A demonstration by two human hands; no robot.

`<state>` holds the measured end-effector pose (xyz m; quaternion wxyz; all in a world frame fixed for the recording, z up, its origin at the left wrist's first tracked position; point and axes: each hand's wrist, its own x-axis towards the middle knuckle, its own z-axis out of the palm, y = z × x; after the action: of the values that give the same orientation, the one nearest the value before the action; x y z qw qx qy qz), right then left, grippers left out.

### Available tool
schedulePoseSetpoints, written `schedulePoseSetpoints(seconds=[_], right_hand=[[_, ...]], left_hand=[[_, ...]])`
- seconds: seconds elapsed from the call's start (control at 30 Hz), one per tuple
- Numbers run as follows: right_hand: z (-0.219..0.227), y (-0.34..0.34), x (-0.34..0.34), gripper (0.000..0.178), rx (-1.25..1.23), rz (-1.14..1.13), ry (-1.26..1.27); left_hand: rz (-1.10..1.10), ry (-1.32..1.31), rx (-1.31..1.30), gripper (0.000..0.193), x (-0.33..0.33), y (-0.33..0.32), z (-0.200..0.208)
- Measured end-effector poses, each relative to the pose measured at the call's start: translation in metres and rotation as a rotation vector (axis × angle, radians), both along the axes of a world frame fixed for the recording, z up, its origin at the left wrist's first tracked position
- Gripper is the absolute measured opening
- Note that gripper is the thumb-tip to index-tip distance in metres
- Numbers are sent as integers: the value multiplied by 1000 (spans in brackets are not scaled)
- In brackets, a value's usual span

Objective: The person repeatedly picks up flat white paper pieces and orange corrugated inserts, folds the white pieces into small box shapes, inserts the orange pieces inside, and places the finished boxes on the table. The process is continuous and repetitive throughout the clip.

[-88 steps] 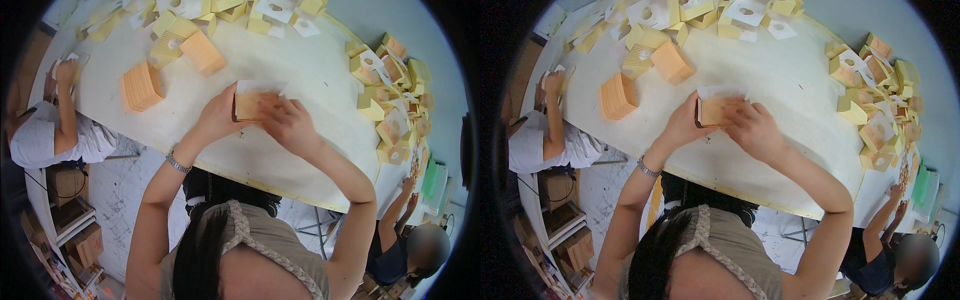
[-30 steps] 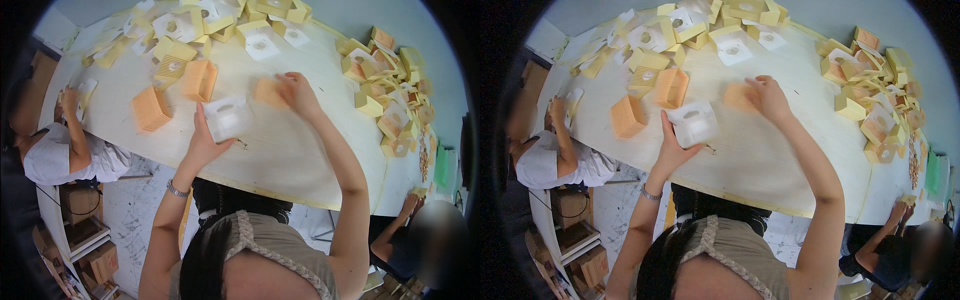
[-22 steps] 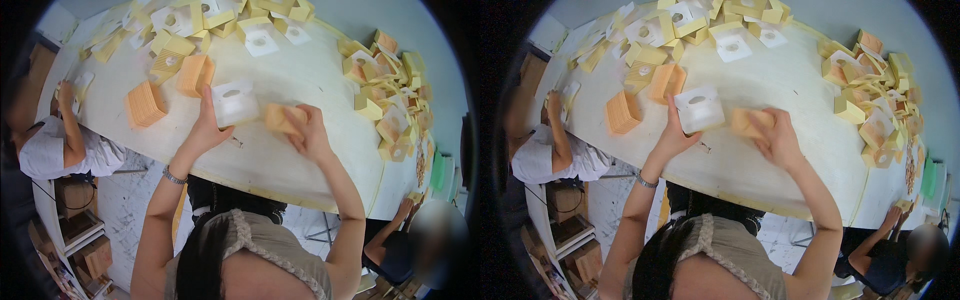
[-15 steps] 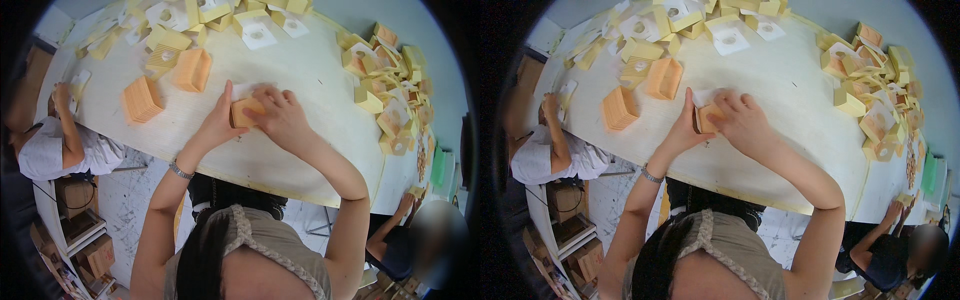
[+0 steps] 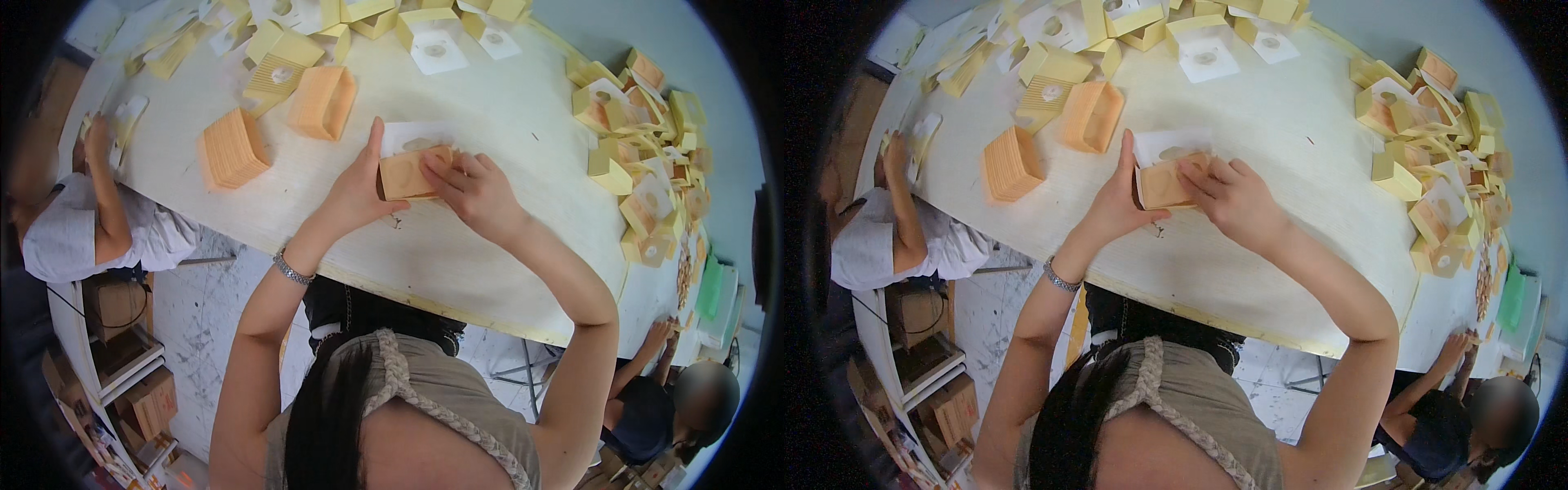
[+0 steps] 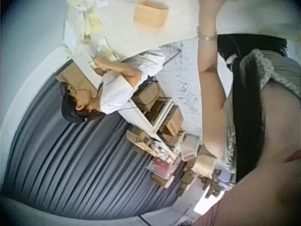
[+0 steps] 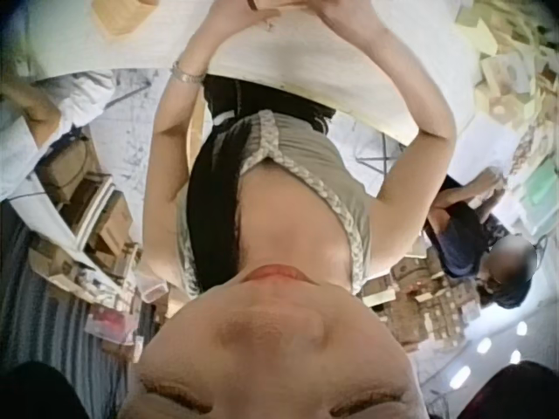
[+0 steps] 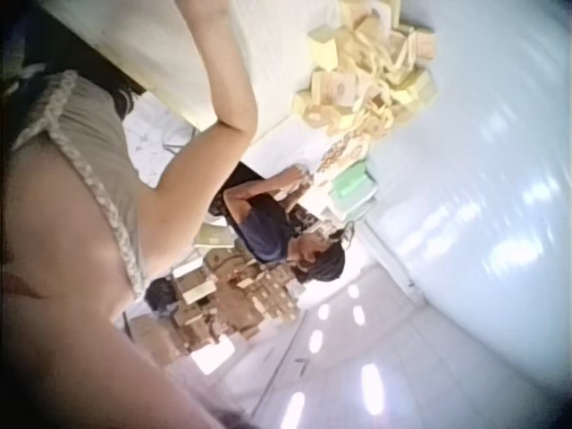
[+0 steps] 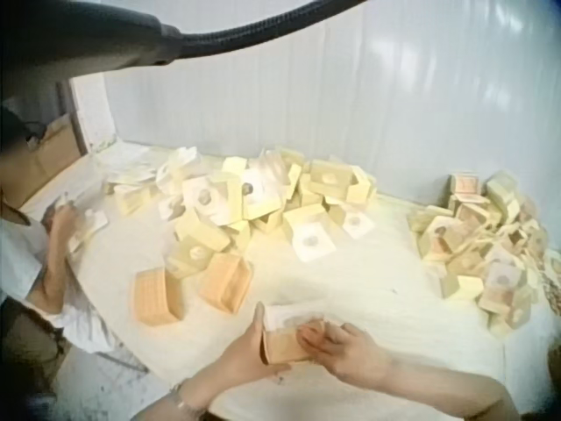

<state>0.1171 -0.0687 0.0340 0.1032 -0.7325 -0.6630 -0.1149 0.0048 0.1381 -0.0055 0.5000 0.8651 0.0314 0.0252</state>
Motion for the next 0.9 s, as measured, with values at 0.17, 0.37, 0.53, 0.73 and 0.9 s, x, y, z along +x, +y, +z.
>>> schedulePoseSetpoints(seconds=[0.17,0.37,0.53,0.73,0.9], right_hand=[[-8,-5,-9,37,21,7,13],[14,-1,-13,36,60,-149,-113],[-1,-7,-25,37,51,-268,-162],[-8,-10,-20,31,86,-183,-4],[-1,1,-19,16,69,-178,-145]], left_hand=[[-26,-54,52,135,-1,0,-4],[5,-72,58,135,-1,-1,-7],[4,-105,136,134,-1,-6,-5],[-23,-112,112,133,-1,-7,-5],[-1,-135,103,133,-1,-8,-7]])
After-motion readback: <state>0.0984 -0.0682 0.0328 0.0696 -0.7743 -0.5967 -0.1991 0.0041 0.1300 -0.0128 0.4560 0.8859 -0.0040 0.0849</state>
